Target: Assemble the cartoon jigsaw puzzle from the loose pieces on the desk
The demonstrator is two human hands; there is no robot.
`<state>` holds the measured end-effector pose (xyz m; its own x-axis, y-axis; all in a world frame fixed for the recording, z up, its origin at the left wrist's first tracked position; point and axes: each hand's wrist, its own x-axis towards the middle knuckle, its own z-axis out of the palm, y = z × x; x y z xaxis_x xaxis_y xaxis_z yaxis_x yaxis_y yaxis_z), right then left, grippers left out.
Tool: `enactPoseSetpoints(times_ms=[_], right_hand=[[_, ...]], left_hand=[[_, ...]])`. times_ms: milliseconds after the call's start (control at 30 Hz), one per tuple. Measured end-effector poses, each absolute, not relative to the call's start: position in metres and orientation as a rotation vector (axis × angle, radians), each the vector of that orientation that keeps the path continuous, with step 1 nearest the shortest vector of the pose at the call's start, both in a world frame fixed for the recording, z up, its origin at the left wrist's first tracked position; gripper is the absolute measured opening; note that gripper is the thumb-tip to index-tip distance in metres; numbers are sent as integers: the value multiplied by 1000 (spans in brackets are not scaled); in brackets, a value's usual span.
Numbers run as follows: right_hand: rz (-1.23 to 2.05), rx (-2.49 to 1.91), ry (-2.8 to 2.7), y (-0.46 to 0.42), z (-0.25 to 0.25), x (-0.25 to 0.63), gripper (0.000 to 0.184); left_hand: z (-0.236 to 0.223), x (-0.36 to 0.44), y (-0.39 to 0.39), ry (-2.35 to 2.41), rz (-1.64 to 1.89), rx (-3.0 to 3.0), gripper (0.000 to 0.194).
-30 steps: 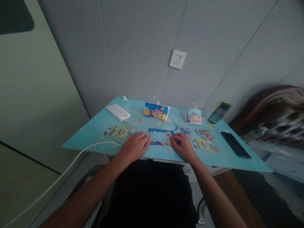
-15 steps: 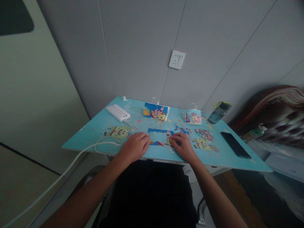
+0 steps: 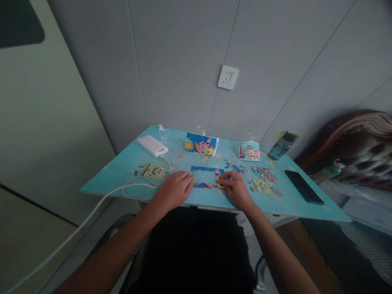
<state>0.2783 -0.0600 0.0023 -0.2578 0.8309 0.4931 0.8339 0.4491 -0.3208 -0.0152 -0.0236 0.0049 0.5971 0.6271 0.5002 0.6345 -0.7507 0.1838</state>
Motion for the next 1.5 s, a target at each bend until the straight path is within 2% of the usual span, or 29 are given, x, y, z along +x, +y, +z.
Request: enactPoseSetpoints(times_ms=[433, 633, 867, 1500], right_hand=[[-7, -1445, -1986, -62, 8, 276, 50], [-7, -1480, -2011, -62, 4, 276, 35], [-30, -1502, -2004, -64, 7, 275, 39], [-63, -1551, -2030, -66, 10, 268, 28]], left_hand=[[4, -15, -23, -1102, -876, -2790, 19], [5, -15, -24, -1095, -874, -2790, 20], [5, -15, -24, -1098, -865, -2799, 20], [4, -15, -23, -1091, -882, -2799, 19]])
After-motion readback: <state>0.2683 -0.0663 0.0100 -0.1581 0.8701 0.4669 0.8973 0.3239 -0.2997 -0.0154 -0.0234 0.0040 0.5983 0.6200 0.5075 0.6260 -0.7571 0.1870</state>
